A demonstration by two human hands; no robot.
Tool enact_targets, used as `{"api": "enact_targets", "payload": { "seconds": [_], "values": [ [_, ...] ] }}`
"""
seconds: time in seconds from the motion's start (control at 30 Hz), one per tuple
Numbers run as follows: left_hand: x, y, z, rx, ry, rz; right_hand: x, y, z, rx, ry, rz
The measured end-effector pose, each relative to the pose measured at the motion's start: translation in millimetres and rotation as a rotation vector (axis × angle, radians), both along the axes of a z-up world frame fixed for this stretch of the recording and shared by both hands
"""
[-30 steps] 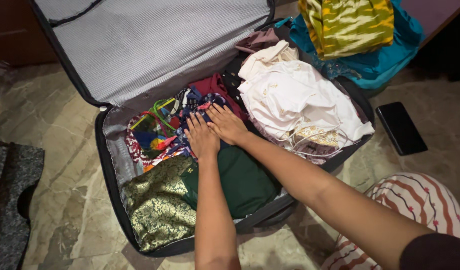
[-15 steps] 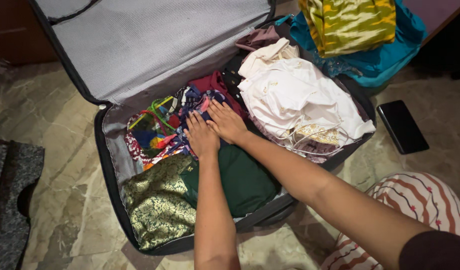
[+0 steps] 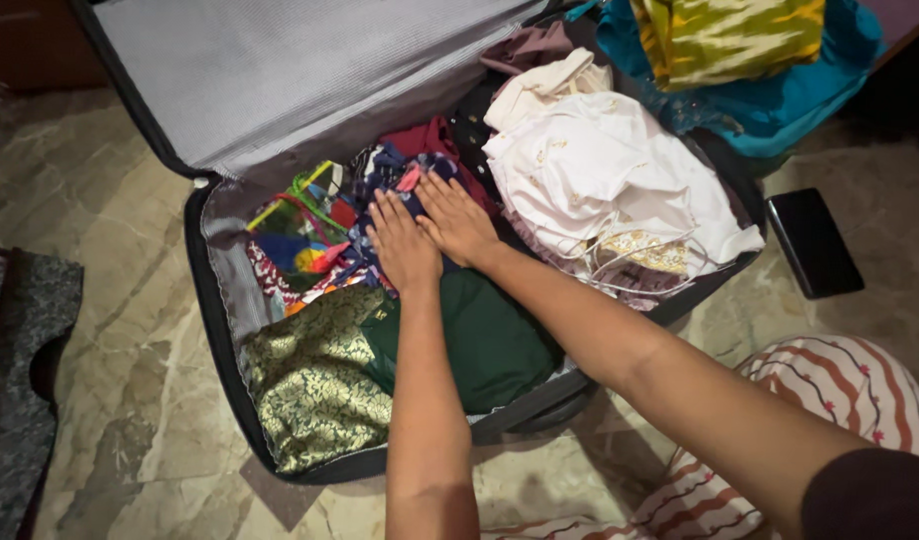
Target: The person packs various items of clothing into a suitcase by hand, including a white top, a maroon garment, a green patterned piece, and several brightly colored shirts, arranging and smoothing them within the suitcase.
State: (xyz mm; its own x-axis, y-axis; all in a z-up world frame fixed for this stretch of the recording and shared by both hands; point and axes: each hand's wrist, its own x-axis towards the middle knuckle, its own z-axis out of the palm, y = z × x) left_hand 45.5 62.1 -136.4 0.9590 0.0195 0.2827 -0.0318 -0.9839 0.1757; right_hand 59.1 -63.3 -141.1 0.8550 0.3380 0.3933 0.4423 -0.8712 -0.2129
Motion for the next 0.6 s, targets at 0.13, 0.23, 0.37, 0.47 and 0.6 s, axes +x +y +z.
{"api": "enact_targets", "payload": {
  "seconds": [0.13, 0.23, 0.37, 0.47, 0.6],
  "values": [
    [3.1, 0.3, 0.2, -0.051, 0.048, -0.014, 1.6, -2.4, 6.1, 0.010, -0.011, 0.013],
    [5.3, 4.2, 11.8, -0.016, -0.005, -0.048, 3.9, -4.6, 37.4, -0.018, -0.028, 0.053],
    [2.4, 28.7, 53.4, 0.058, -0.198, -0.024, -4.6, -15.7, 111.1, 0.155, 0.233, 0.094],
    [-6.0, 39.2, 83.0, -0.038, -0.376, 0.083, -20.8, -22.7, 144.1, 0.550, 0.994, 0.299],
    [-18.8, 43.6, 94.1, -0.041, -0.428, 0.169, -33.8, 8.3, 122.9, 0.249, 1.093, 0.566]
  ]
}}
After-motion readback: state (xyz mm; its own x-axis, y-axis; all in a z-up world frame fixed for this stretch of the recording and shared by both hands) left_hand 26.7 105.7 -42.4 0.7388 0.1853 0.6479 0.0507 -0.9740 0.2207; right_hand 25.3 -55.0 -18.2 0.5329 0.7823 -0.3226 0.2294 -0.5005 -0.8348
